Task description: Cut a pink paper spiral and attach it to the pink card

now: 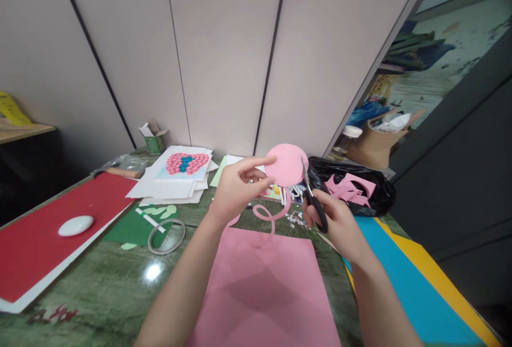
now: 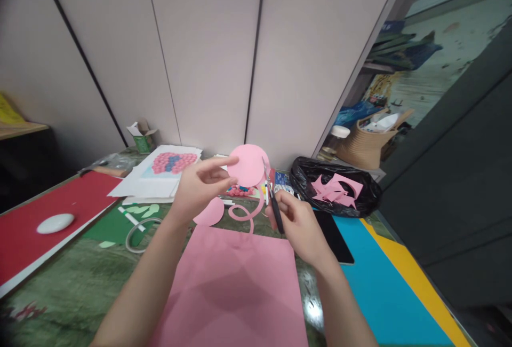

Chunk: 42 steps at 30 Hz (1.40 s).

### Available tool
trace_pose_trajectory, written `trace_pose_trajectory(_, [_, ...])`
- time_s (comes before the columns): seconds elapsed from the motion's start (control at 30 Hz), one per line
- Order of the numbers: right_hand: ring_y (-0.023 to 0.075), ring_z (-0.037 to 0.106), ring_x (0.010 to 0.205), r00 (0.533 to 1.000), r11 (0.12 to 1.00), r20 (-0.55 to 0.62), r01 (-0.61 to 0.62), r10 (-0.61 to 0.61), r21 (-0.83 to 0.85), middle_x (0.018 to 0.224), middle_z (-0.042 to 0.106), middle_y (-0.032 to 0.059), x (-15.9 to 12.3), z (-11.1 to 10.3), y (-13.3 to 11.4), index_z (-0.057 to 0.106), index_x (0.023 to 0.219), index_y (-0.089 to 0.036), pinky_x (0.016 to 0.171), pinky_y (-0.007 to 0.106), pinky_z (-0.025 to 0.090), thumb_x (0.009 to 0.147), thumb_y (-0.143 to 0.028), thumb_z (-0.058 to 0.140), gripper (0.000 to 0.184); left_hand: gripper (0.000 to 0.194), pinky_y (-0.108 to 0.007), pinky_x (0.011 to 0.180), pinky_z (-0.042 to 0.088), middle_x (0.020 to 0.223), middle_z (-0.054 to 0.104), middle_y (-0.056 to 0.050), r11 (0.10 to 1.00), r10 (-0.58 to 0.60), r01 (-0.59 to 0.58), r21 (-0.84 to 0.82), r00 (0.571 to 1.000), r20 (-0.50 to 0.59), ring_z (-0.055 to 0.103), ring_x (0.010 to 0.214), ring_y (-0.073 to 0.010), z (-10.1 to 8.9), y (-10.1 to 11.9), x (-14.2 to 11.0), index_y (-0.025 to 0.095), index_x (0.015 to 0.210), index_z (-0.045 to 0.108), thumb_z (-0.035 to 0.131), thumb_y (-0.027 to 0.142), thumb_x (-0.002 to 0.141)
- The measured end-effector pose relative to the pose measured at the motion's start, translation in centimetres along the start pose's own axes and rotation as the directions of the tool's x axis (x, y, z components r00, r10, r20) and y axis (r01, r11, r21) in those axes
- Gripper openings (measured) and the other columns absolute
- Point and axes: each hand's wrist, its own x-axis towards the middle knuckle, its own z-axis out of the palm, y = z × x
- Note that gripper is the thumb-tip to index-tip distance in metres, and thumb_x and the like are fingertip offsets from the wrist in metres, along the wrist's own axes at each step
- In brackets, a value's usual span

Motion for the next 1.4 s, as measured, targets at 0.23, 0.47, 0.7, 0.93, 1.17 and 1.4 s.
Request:
trace_pose_trajectory(0.23, [0.0139, 0.046, 0.060, 1.000, 1.000, -0.019, -0.004, 0.003, -0.014, 0.060, 0.052, -0.0021, 0.10, 0.05, -0.03, 0.046, 0.074, -0.020, 0.056, 0.025, 0.034, 0.087, -0.029, 0.045, 0.016, 0.034, -0.021, 0.053, 0.053, 0.074, 0.069, -0.003, 1.000, 0.001, -0.001, 0.004, 1.000, 0.027, 0.061, 0.058, -0.0099, 0.01, 0.13, -0.01, 0.018, 0.102, 0.068, 0.070, 0.022, 0.069])
trace_pose_trajectory(0.47, [0.0129, 0.043, 0.059, 1.000, 1.000, -0.018, 0.006, -0.006, -0.018, 0.060, 0.051, -0.0027, 0.06, 0.08, -0.07, 0.044, 0.071, -0.020, 0.056, 0.025, 0.033, 0.086, -0.022, 0.043, 0.015, 0.031, -0.021, 0.054, 0.054, 0.074, 0.069, -0.004, 1.000, 0.008, -0.008, 0.002, 1.000, 0.028, 0.061, 0.059, -0.0104, -0.10, 0.11, 0.04, 0.019, 0.099, 0.069, 0.069, 0.022, 0.069])
trace_pose_trajectory(0.7, [0.0130, 0.043, 0.059, 1.000, 0.999, -0.013, 0.013, -0.013, -0.032, 0.060, 0.052, -0.0028, 0.01, 0.04, -0.04, 0.044, 0.069, -0.021, 0.055, 0.025, 0.033, 0.085, -0.019, 0.042, 0.016, 0.022, -0.022, 0.055, 0.056, 0.089, 0.071, -0.007, 0.999, 0.039, -0.039, 0.034, 0.999, 0.002, 0.064, 0.066, -0.0122, -0.20, -0.19, 0.11, 0.019, 0.091, 0.072, 0.069, 0.024, 0.070])
trace_pose_trajectory(0.93, [0.0119, 0.041, 0.055, 1.000, 1.000, 0.000, 0.015, -0.015, -0.023, 0.058, 0.050, -0.0035, -0.05, -0.09, 0.11, 0.040, 0.066, -0.021, 0.053, 0.024, 0.031, 0.085, -0.018, 0.042, 0.020, 0.022, -0.022, 0.058, 0.056, 0.091, 0.071, -0.006, 0.998, 0.043, -0.042, 0.038, 0.999, -0.015, 0.065, 0.074, -0.0143, -0.27, -0.18, 0.03, 0.020, 0.093, 0.072, 0.067, 0.023, 0.072])
trace_pose_trajectory(1.17, [0.0119, 0.041, 0.054, 1.000, 0.999, -0.010, 0.008, -0.008, -0.040, 0.056, 0.050, -0.0035, -0.03, -0.09, 0.35, 0.039, 0.064, -0.021, 0.052, 0.024, 0.031, 0.085, -0.021, 0.043, 0.021, 0.031, -0.021, 0.053, 0.057, 0.088, 0.070, -0.005, 1.000, 0.016, -0.016, -0.004, 1.000, -0.012, 0.064, 0.068, -0.0124, -0.14, -0.17, 0.04, 0.021, 0.100, 0.069, 0.069, 0.023, 0.069])
trace_pose_trajectory(1.4, [0.0109, 0.042, 0.055, 1.000, 1.000, -0.007, -0.001, 0.001, -0.018, 0.054, 0.049, -0.0047, -0.02, -0.06, 0.28, 0.038, 0.064, -0.021, 0.052, 0.023, 0.031, 0.085, -0.017, 0.043, 0.021, 0.035, -0.019, 0.052, 0.056, 0.075, 0.069, -0.003, 0.999, 0.014, -0.014, -0.042, 1.000, -0.006, 0.062, 0.060, -0.0101, -0.10, 0.01, 0.05, 0.021, 0.104, 0.068, 0.070, 0.022, 0.069])
